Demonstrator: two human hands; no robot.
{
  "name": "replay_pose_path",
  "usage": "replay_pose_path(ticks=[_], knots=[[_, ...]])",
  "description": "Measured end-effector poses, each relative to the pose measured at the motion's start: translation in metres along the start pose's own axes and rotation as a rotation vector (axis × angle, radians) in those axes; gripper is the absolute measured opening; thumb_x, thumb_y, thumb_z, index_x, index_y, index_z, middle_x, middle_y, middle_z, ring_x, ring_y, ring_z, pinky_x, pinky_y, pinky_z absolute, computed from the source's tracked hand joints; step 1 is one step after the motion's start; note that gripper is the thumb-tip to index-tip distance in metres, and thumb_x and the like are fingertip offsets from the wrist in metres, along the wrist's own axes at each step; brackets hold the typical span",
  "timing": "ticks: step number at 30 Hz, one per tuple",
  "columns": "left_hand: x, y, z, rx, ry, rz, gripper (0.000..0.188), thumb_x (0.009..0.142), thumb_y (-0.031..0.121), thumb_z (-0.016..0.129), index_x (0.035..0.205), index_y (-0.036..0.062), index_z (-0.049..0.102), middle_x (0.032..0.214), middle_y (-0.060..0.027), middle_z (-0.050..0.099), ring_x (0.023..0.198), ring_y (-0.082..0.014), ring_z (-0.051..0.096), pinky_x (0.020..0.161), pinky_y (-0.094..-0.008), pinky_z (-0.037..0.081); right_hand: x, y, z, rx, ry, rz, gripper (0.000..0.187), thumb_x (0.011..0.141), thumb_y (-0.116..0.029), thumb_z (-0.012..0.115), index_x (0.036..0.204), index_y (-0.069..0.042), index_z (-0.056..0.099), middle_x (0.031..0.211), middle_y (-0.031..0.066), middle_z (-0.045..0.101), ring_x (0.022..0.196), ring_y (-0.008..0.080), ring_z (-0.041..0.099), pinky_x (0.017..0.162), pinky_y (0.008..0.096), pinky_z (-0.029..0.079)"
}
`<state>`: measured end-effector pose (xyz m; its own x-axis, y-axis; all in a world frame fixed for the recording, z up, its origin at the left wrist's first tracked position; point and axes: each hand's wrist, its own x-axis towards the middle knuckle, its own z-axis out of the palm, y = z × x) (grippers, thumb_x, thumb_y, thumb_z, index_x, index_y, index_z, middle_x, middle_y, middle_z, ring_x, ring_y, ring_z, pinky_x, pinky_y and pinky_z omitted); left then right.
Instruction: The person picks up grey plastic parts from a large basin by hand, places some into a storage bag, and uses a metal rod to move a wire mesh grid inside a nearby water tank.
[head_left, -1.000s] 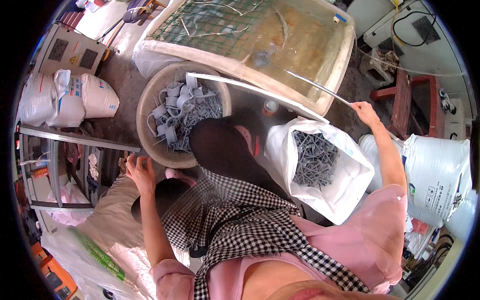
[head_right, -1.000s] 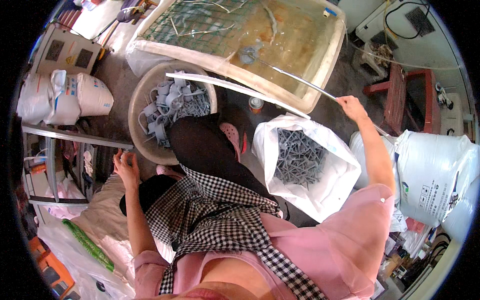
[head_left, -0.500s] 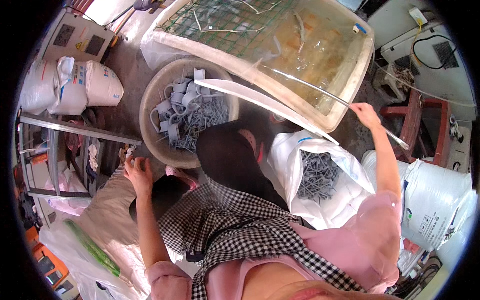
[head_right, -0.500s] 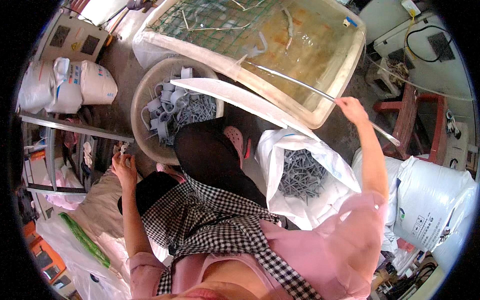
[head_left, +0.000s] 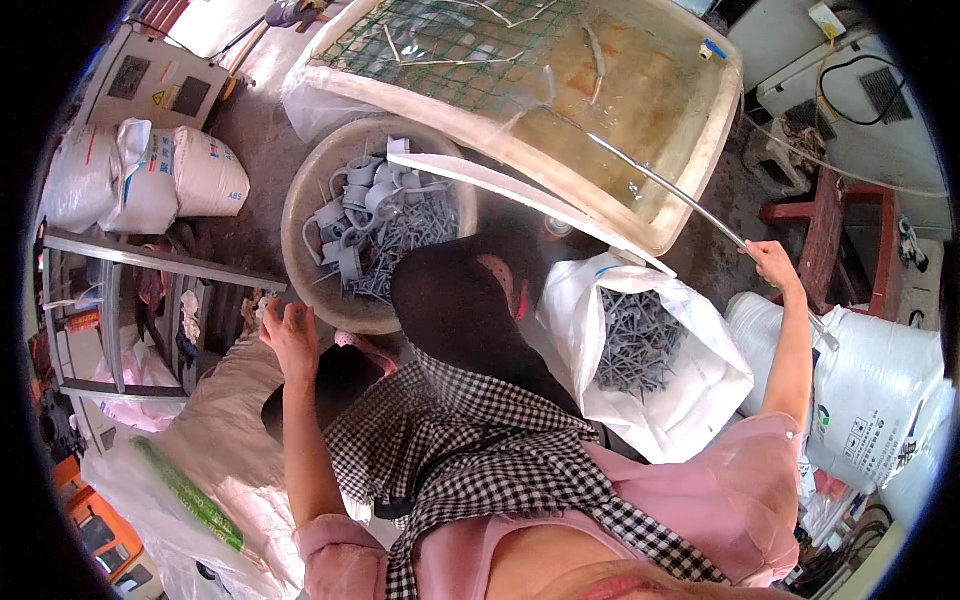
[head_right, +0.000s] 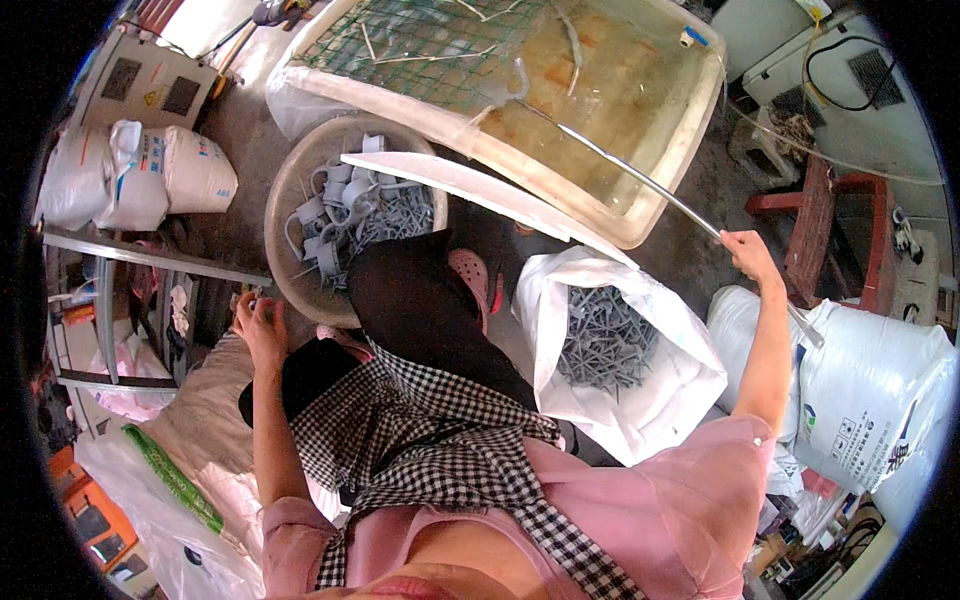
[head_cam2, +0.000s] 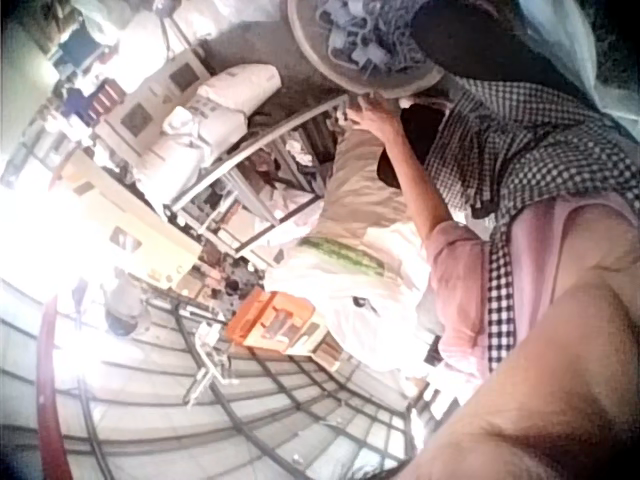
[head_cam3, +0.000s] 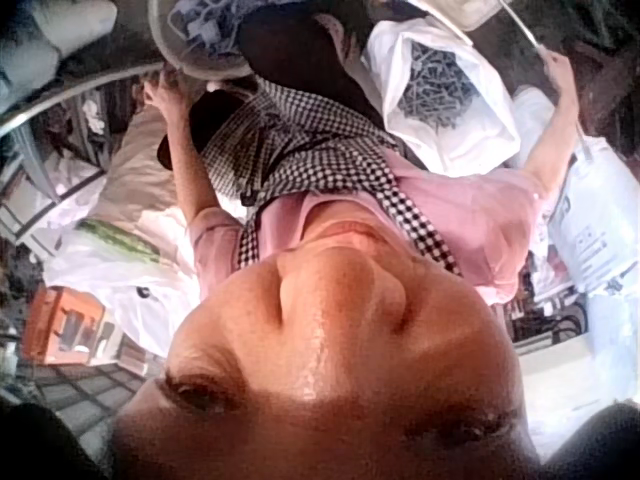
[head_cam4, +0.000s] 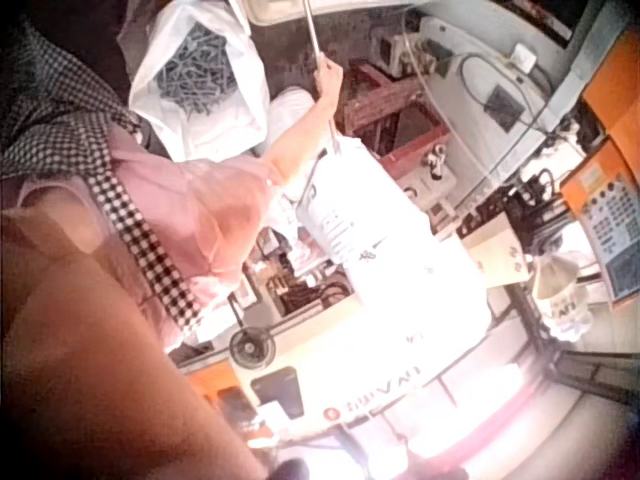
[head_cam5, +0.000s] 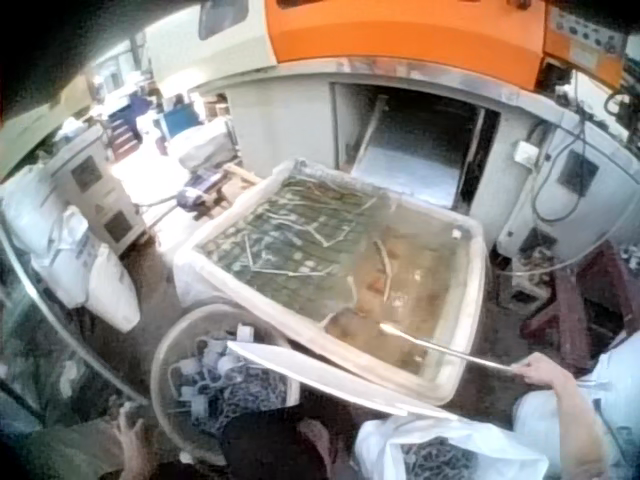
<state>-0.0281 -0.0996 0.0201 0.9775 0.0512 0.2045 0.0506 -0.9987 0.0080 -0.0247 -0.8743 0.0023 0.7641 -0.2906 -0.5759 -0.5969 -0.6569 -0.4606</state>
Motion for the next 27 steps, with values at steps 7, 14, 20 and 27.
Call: replay_pose_path(ticks=[7, 14, 20, 27], knots=[[-0.016, -0.018, 0.003, 0.01, -0.049, -0.067, 0.016, 0.079, 0.019, 0.064, 0.089, 0.0074, 0.059, 0.114, -0.0169, 0.048, 0.112, -0.0323, 0.043, 0.094, -0.047, 0.028, 0.022, -0.003, -0.005, -0.151, 0.012, -0.096, 0.036, 0.089, -0.032, 0.054, 0.08, 0.0, 0.067, 0.046, -0.0028, 0.033, 0.041, 0.0062, 0.029, 0.039, 0.0269, 0.023], [-0.013, -0.005, 0.005, -0.025, 0.008, 0.002, 0.016, 0.079, 0.017, 0.064, 0.09, 0.0066, 0.058, 0.11, -0.0172, 0.049, 0.111, -0.033, 0.043, 0.094, -0.0476, 0.028, 0.086, -0.038, 0.069, -0.216, 0.092, -0.234, 0.037, 0.087, -0.035, 0.055, 0.094, 0.0, 0.063, 0.061, 0.0099, 0.054, 0.061, 0.012, 0.051, 0.06, 0.0316, 0.044], [-0.013, -0.019, 0.004, 0.025, -0.032, -0.072, 0.015, 0.08, 0.019, 0.064, 0.088, 0.0064, 0.059, 0.11, -0.0169, 0.05, 0.11, -0.0329, 0.044, 0.094, -0.0477, 0.028, 0.126, -0.062, 0.121, -0.108, 0.108, -0.349, 0.038, 0.087, -0.037, 0.056, 0.096, -0.001, 0.065, 0.061, 0.0085, 0.055, 0.057, 0.0119, 0.051, 0.056, 0.0302, 0.043], [-0.023, -0.032, 0.005, 0.015, -0.036, -0.096, 0.016, 0.079, 0.02, 0.064, 0.087, 0.007, 0.059, 0.11, -0.0161, 0.05, 0.11, -0.0319, 0.044, 0.094, -0.0475, 0.028, 0.068, -0.081, 0.059, -0.259, 0.06, -0.251, 0.036, 0.087, -0.034, 0.053, 0.103, -0.003, 0.063, 0.094, 0.0193, 0.064, 0.09, 0.0249, 0.062, 0.081, 0.0333, 0.045]])
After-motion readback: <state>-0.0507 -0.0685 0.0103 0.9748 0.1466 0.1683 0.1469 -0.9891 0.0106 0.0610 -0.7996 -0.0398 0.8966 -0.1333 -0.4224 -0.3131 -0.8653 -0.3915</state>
